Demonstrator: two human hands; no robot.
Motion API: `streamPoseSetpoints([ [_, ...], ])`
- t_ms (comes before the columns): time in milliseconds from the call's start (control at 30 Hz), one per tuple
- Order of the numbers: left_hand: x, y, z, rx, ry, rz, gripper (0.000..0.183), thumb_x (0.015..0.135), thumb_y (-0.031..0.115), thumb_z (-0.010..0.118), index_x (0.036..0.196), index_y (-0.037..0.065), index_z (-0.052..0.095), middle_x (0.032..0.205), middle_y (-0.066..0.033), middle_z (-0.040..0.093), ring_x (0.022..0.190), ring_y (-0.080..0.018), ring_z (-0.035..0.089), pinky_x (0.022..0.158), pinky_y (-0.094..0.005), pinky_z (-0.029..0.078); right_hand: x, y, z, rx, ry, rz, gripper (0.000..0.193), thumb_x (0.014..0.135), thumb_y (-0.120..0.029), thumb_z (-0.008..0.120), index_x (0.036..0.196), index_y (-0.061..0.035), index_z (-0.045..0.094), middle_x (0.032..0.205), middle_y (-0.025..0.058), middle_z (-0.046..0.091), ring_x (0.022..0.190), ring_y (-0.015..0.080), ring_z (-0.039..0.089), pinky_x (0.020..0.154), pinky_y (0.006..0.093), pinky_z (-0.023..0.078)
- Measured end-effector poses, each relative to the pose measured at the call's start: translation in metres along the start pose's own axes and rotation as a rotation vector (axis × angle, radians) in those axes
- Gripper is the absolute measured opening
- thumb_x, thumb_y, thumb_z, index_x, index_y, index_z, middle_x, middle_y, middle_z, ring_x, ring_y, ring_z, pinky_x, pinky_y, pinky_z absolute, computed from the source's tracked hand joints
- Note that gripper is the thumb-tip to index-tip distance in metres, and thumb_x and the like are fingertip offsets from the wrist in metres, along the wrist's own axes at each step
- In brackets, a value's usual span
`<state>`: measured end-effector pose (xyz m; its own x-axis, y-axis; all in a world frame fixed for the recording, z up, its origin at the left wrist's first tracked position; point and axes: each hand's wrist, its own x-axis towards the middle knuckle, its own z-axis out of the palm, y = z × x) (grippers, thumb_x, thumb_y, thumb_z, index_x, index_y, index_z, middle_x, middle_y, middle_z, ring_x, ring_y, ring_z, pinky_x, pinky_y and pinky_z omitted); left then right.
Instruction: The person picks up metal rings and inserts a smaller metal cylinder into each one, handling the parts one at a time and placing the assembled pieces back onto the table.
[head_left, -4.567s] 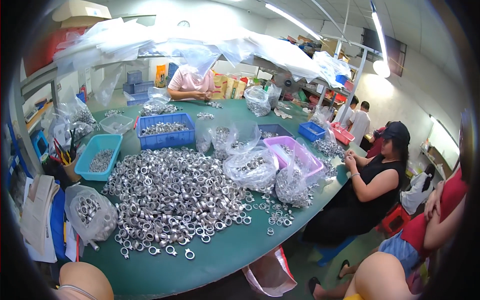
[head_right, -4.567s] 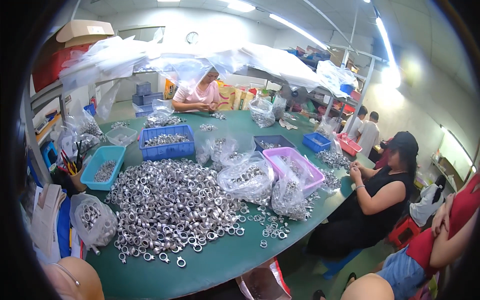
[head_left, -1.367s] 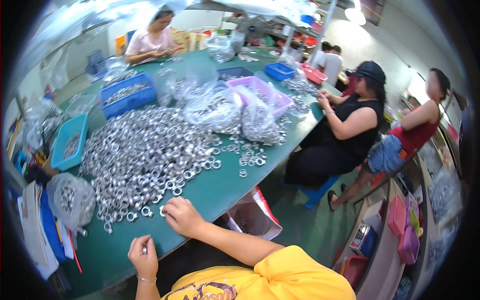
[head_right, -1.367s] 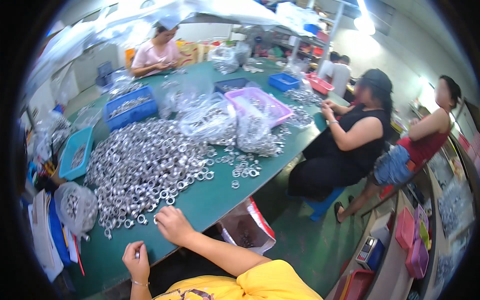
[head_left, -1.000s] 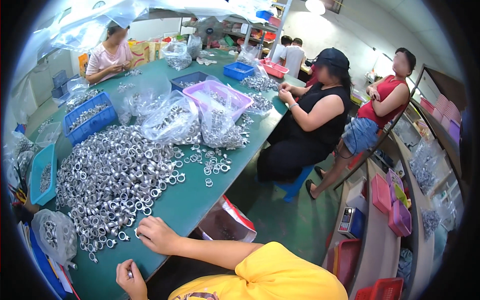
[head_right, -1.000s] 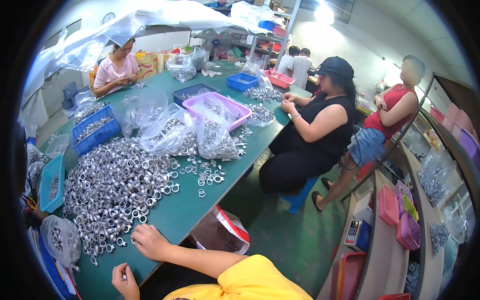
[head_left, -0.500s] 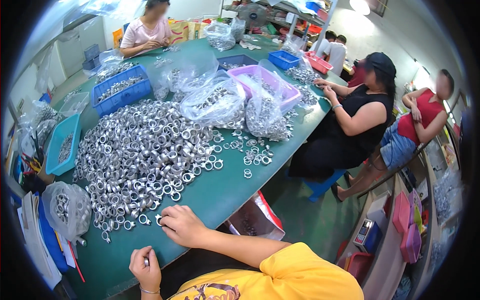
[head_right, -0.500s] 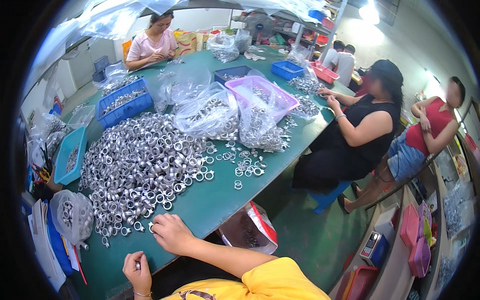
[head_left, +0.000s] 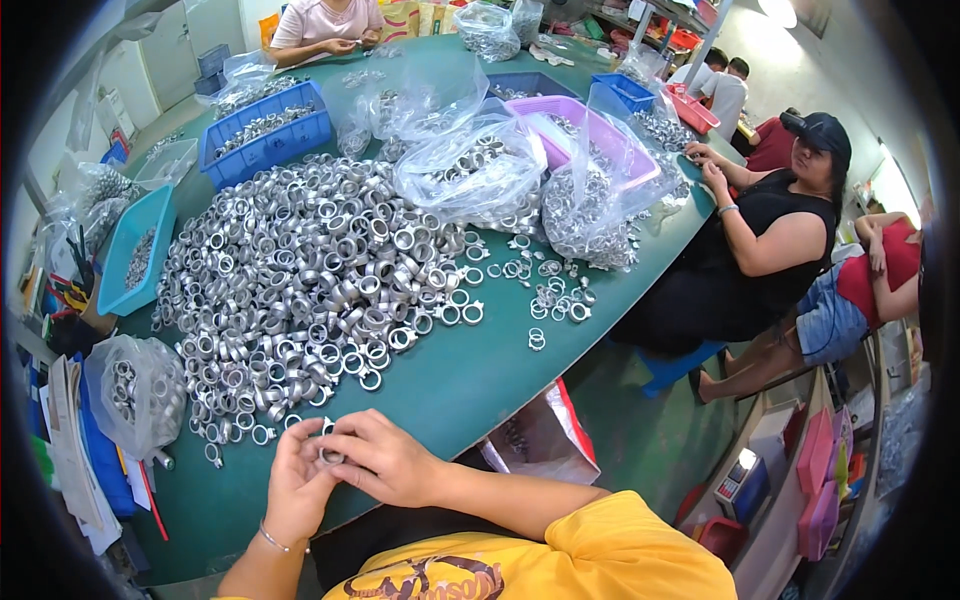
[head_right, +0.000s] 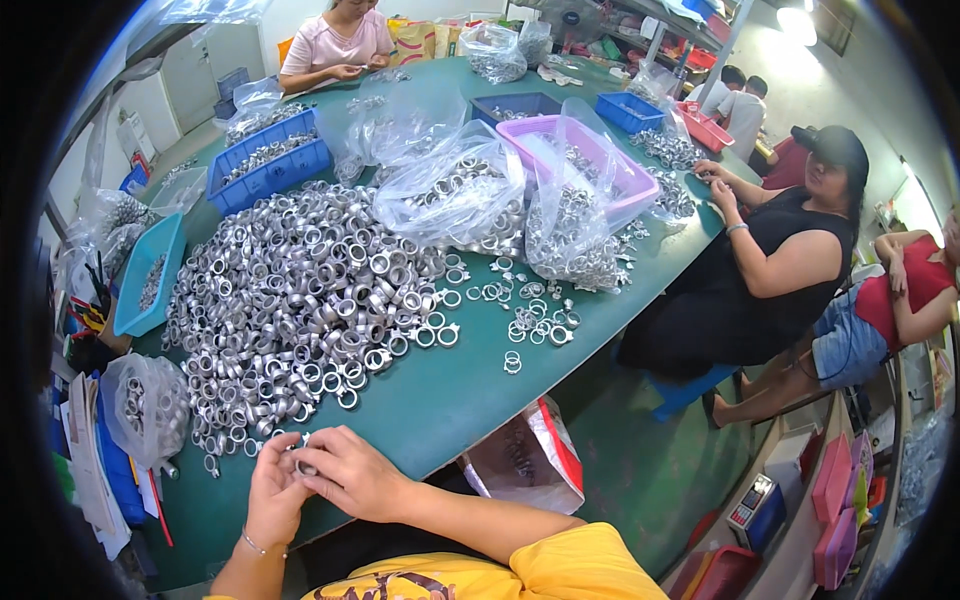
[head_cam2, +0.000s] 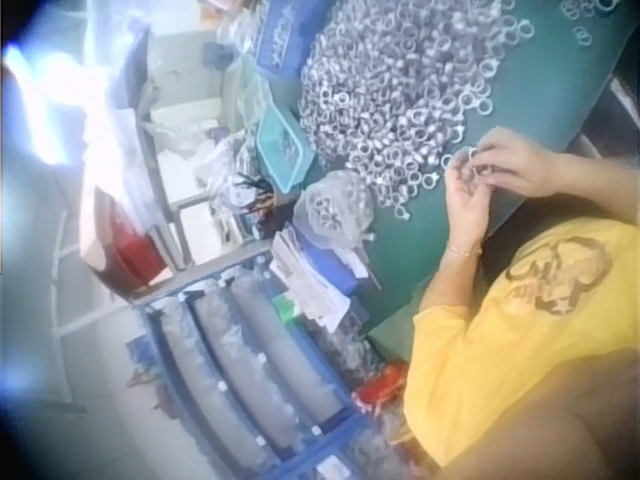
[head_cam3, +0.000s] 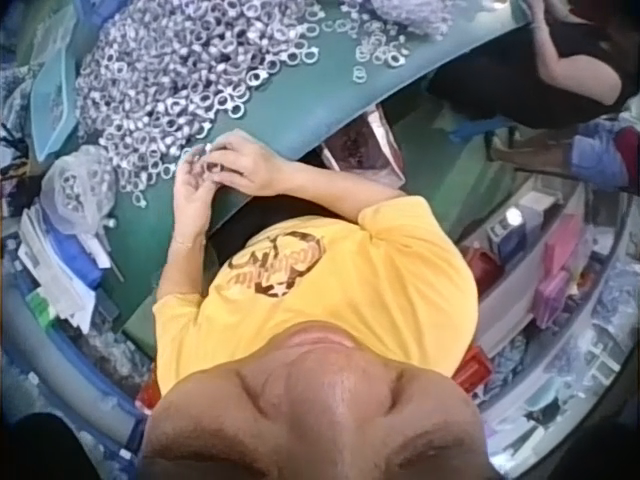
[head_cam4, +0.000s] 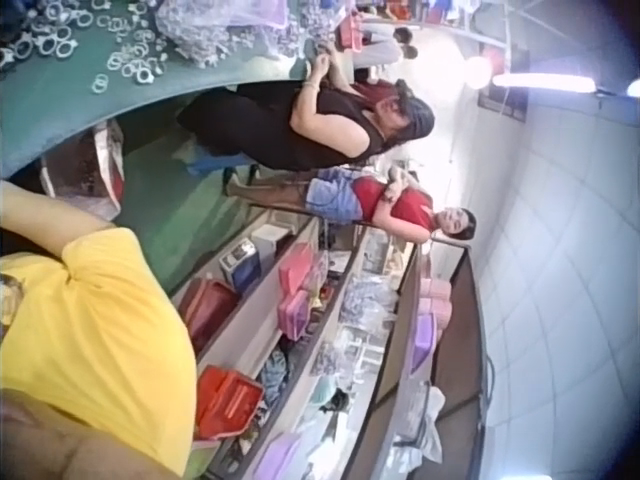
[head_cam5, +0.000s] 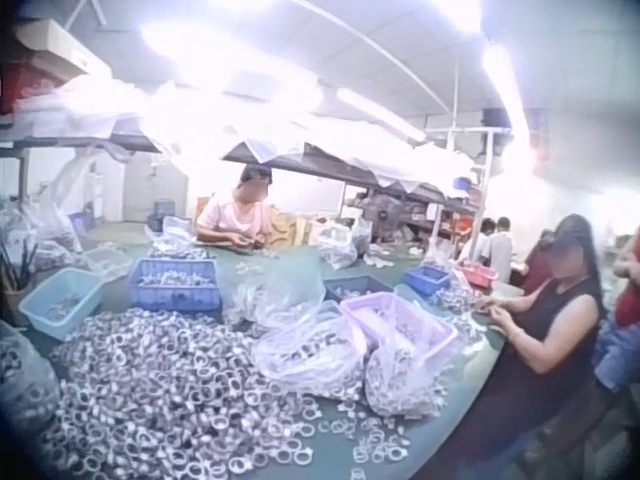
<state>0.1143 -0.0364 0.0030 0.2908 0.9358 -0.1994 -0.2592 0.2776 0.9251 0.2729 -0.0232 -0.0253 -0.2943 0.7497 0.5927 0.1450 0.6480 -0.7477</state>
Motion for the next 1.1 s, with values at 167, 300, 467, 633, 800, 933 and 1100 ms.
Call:
streamPoseSetpoints([
  [167, 0.01, 0.002, -0.012, 0.779, -0.106, 0.191, 0.059, 0.075, -0.009, 0.059, 0.127, 0.001, 0.032, 0.096, -0.0113, 0.061, 0.083, -0.0174, 0.063, 0.072, -0.0275, 0.051, -0.001, 0.003, -0.004, 0.024, 0.04, 0.074, 0.029, 0.074, -0.005, 0.065, 0.102, -0.0027, 0.058, 0.095, 0.0128, 0.053, 0.086, 0.0287, 0.052, 0.074, 0.0341, 0.044],
  [300, 0.014, -0.011, -0.021, 0.852, -0.055, 0.399, 0.051, 0.072, -0.005, 0.066, 0.117, 0.0, 0.043, 0.094, -0.0127, 0.062, 0.081, -0.0196, 0.064, 0.07, -0.028, 0.053, 0.0, 0.008, -0.003, -0.015, 0.038, 0.076, 0.023, 0.073, -0.002, 0.063, 0.095, -0.0024, 0.058, 0.09, 0.0127, 0.056, 0.083, 0.0296, 0.055, 0.071, 0.0351, 0.046],
  [467, 0.016, -0.002, -0.037, 0.677, -0.024, 0.367, 0.027, 0.073, -0.005, 0.064, 0.098, 0.0, 0.056, 0.094, -0.0108, 0.06, 0.085, -0.0174, 0.061, 0.074, -0.0268, 0.051, 0.006, 0.003, 0.0, 0.016, -0.041, 0.227, 0.021, 0.07, -0.004, 0.07, 0.088, -0.0007, 0.061, 0.086, 0.0124, 0.058, 0.075, 0.026, 0.058, 0.065, 0.031, 0.048],
  [633, 0.018, -0.001, -0.04, 0.698, -0.09, 0.567, 0.018, 0.074, 0.0, 0.065, 0.091, 0.001, 0.059, 0.092, -0.0117, 0.06, 0.083, -0.0223, 0.06, 0.07, -0.0292, 0.05, 0.004, -0.002, -0.001, -0.113, -0.097, 0.176, 0.019, 0.07, -0.002, 0.069, 0.086, -0.0001, 0.061, 0.086, 0.0116, 0.059, 0.072, 0.0208, 0.058, 0.062, 0.0286, 0.047],
  [800, 0.009, -0.006, -0.035, 0.565, -0.066, 0.518, 0.02, 0.08, 0.001, 0.06, 0.098, 0.003, 0.053, 0.091, -0.0049, 0.051, 0.07, -0.0114, 0.054, 0.06, -0.0231, 0.045, -0.01, 0.005, 0.008, 0.116, 0.052, 0.317, 0.01, 0.076, -0.003, 0.062, 0.081, -0.0004, 0.053, 0.099, 0.012, 0.05, 0.085, 0.0152, 0.051, 0.071, 0.0236, 0.041],
  [933, 0.015, -0.005, -0.024, 0.559, -0.035, 0.475, 0.018, 0.078, 0.003, 0.061, 0.095, 0.003, 0.055, 0.087, -0.0054, 0.052, 0.07, -0.0114, 0.055, 0.059, -0.0227, 0.045, -0.011, 0.006, -0.005, 0.208, 0.284, 0.523, 0.011, 0.082, -0.005, 0.056, 0.09, 0.0014, 0.06, 0.086, 0.0089, 0.061, 0.068, 0.009, 0.054, 0.059, 0.0209, 0.045],
  [1100, 0.007, -0.01, -0.035, 0.51, 0.099, 0.325, 0.011, 0.078, 0.004, 0.063, 0.089, 0.004, 0.06, 0.082, -0.0031, 0.056, 0.071, -0.0067, 0.055, 0.064, -0.0218, 0.047, 0.004, 0.004, 0.009, 0.327, 0.233, 0.489, 0.008, 0.081, 0.0, 0.057, 0.087, 0.0047, 0.061, 0.09, 0.0122, 0.063, 0.077, 0.015, 0.058, 0.067, 0.0244, 0.048],
])
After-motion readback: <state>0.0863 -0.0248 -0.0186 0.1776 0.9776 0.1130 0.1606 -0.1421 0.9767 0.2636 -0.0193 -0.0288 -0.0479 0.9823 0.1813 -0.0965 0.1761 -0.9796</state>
